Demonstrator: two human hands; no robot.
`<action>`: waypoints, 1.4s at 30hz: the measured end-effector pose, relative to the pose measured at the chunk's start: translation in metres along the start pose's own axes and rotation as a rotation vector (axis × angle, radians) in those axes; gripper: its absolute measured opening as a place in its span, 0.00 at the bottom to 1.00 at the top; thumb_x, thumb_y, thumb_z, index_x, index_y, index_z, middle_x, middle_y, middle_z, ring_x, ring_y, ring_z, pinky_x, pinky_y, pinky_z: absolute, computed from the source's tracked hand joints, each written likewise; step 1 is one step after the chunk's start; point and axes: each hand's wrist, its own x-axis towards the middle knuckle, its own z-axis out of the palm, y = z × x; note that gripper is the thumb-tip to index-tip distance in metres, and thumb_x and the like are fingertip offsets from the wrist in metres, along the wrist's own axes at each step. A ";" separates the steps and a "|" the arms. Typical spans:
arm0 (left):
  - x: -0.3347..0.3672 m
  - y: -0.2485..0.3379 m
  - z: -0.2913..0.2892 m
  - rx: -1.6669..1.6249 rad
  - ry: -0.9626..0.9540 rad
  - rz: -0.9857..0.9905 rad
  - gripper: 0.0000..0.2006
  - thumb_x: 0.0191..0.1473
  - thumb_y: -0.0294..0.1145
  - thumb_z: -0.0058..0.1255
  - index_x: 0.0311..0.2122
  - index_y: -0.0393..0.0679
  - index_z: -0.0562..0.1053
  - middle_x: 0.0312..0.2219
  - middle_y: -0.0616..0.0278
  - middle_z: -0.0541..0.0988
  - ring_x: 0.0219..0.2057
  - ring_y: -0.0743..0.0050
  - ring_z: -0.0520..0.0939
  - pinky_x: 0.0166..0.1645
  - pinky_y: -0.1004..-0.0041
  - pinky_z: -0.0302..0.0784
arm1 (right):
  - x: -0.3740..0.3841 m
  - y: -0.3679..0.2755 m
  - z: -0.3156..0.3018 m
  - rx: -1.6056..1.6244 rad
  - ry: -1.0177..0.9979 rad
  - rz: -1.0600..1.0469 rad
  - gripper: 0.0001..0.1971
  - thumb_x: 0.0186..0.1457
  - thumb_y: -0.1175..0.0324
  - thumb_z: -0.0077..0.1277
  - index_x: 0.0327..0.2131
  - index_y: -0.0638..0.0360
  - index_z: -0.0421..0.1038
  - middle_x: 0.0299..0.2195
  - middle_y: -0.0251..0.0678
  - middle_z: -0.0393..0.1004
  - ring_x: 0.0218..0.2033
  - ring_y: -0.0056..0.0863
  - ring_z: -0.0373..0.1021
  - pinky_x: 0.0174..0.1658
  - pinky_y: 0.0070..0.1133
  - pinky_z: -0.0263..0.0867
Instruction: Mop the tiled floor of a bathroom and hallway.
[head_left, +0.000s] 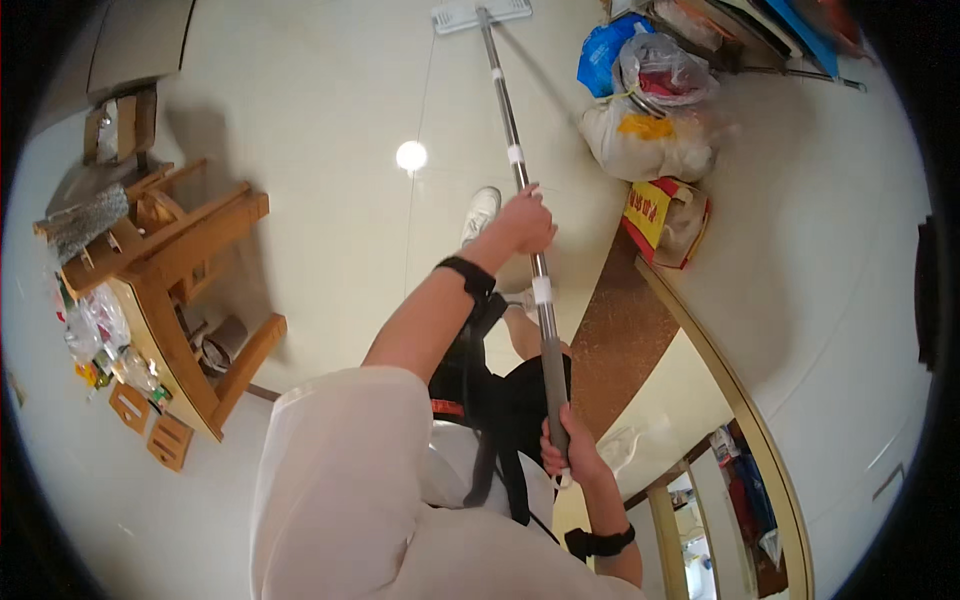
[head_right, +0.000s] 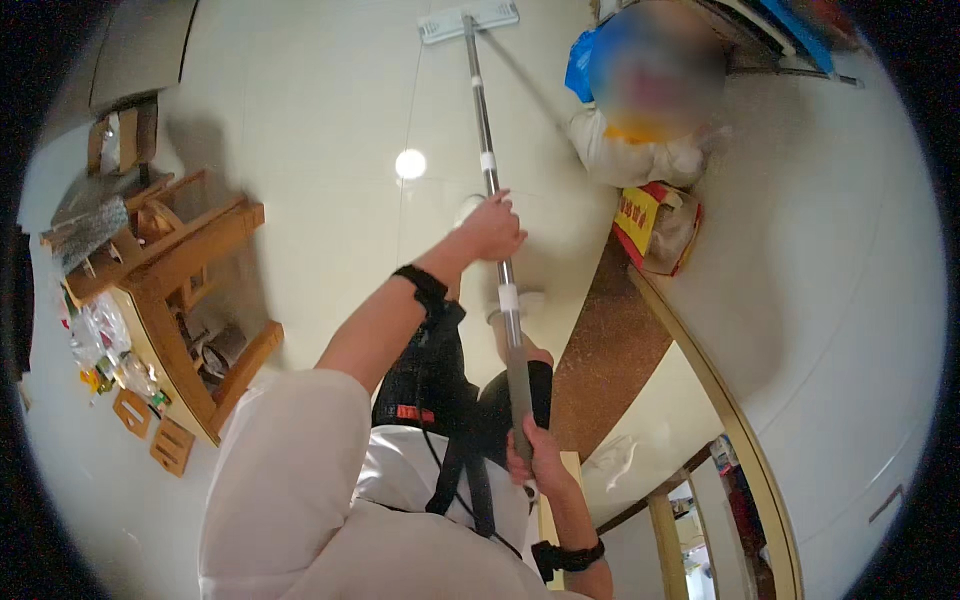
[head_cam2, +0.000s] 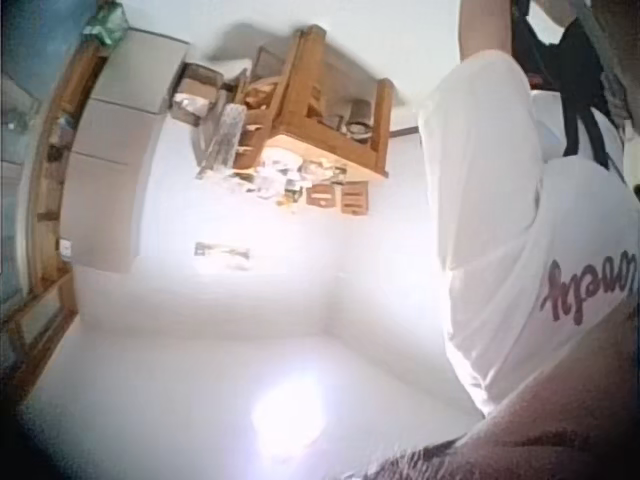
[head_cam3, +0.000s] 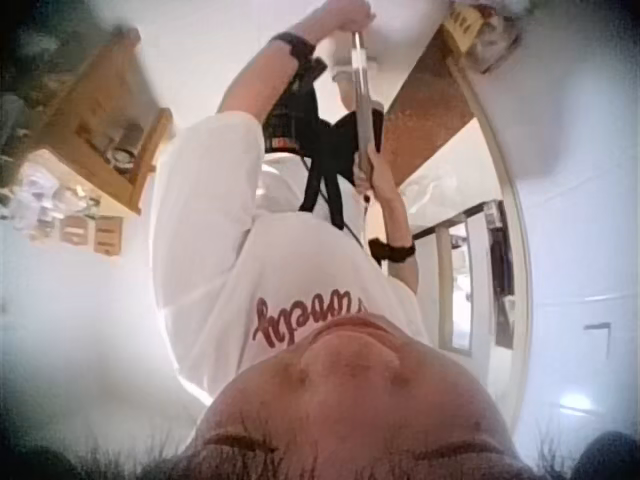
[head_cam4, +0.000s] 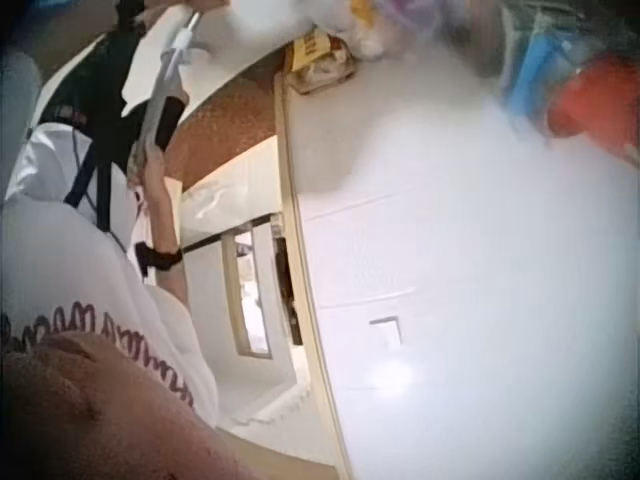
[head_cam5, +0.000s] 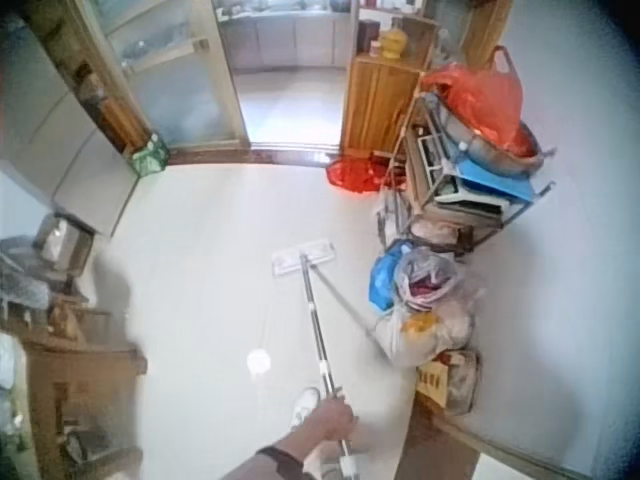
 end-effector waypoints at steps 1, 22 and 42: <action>0.000 0.001 0.004 -0.004 0.002 0.000 0.18 0.50 0.39 0.32 0.23 0.44 0.75 0.20 0.57 0.75 0.34 0.57 0.73 0.55 0.63 0.55 | 0.003 -0.002 0.002 0.009 0.010 -0.002 0.25 0.52 0.41 0.30 0.23 0.55 0.58 0.10 0.27 0.52 0.08 0.17 0.47 0.12 0.16 0.46; -0.053 0.451 0.210 -0.407 -0.287 0.046 0.20 0.52 0.43 0.30 0.19 0.47 0.74 0.18 0.57 0.75 0.27 0.58 0.76 0.42 0.57 0.60 | -0.184 0.242 -0.337 -0.198 0.429 0.195 0.23 0.53 0.49 0.38 0.19 0.61 0.61 0.08 0.31 0.56 0.06 0.22 0.50 0.11 0.20 0.47; -0.104 0.128 0.181 -0.190 -0.051 -0.510 0.21 0.52 0.41 0.31 0.18 0.43 0.74 0.18 0.52 0.74 0.28 0.55 0.74 0.44 0.64 0.63 | 0.015 0.060 -0.167 -0.800 0.224 -0.147 0.19 0.55 0.53 0.36 0.23 0.58 0.61 0.08 0.28 0.56 0.06 0.17 0.53 0.10 0.16 0.49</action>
